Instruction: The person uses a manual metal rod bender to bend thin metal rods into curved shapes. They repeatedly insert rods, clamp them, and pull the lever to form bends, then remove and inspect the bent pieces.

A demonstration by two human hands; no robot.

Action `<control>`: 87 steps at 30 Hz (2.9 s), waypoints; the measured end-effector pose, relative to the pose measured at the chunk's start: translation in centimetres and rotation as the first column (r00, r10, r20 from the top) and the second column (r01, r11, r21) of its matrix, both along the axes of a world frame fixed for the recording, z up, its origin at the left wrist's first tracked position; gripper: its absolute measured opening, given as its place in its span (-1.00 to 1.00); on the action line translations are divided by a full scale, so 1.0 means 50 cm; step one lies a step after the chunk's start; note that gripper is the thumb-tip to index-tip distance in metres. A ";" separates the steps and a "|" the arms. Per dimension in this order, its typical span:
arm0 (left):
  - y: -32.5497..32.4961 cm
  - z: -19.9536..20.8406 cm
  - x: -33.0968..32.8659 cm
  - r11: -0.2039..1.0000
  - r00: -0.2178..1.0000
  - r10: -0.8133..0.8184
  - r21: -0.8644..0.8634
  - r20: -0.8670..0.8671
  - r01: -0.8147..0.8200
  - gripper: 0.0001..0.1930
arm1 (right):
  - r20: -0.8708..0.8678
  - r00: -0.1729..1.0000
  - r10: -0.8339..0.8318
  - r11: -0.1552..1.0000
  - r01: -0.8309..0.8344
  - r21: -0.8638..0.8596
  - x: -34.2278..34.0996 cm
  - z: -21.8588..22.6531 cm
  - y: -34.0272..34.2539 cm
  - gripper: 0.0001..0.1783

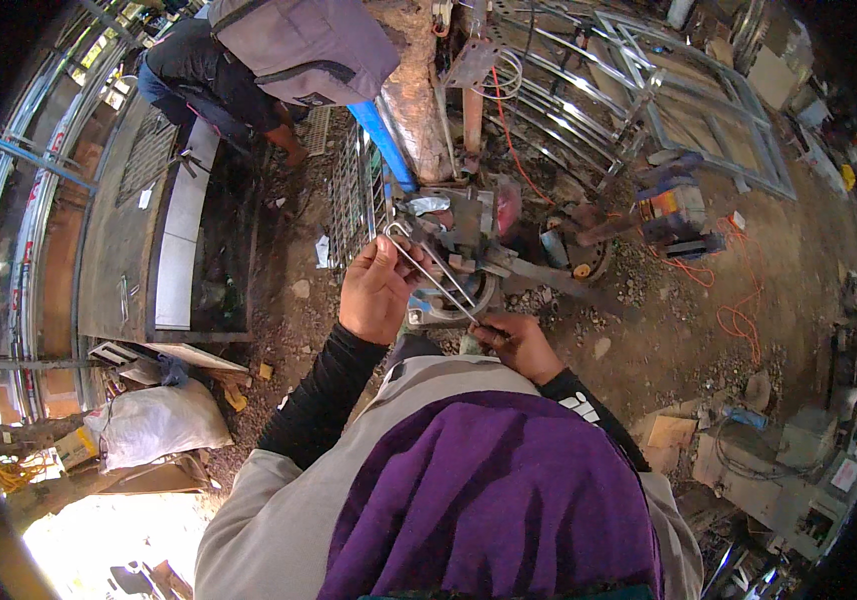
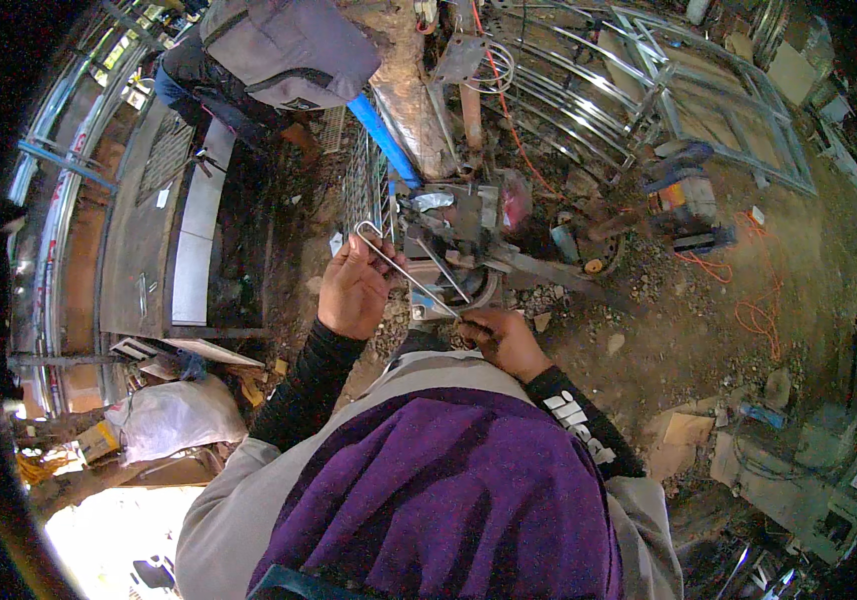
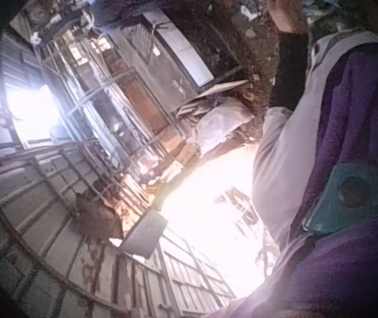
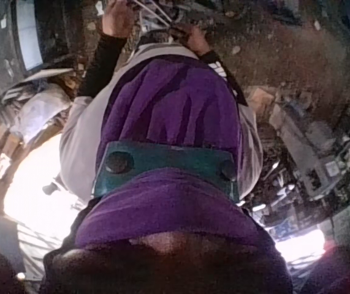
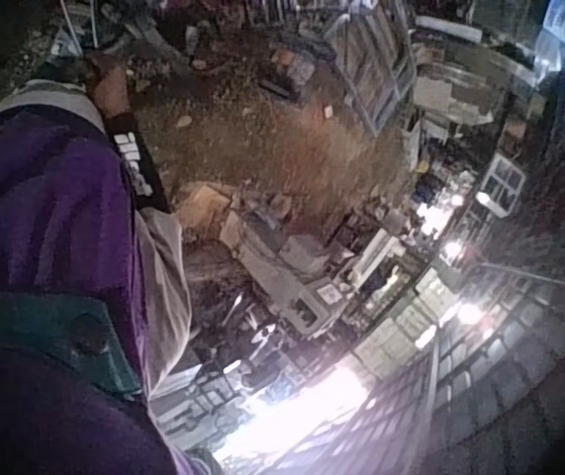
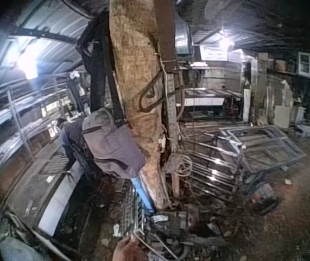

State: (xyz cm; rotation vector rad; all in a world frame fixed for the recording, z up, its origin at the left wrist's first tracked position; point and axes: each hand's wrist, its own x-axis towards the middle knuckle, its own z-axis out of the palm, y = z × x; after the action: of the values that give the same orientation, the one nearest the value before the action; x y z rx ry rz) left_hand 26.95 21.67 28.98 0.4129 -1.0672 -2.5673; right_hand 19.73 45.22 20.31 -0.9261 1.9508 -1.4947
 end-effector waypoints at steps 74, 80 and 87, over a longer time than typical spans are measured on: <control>0.154 -0.073 -0.045 0.719 0.760 -0.256 -0.408 0.597 0.563 -0.51 | 0.650 0.740 -0.174 0.824 0.471 -0.315 -0.028 0.070 0.032 -0.46; 0.153 -0.059 -0.046 0.691 0.768 -0.235 -0.454 0.596 0.563 -0.50 | 0.635 0.754 -0.167 0.855 0.432 -0.288 -0.036 0.063 0.035 -0.46; 0.145 -0.082 -0.040 0.672 0.743 -0.230 -0.450 0.628 0.589 -0.49 | 0.629 0.684 -0.369 0.843 0.531 -0.084 -0.026 0.011 0.025 -0.44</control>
State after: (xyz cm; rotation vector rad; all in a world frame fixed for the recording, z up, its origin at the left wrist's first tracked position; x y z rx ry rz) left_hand 24.96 28.91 24.88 0.7793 -2.3982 -2.2571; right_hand 18.45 46.47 20.84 0.0160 1.5756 -2.0521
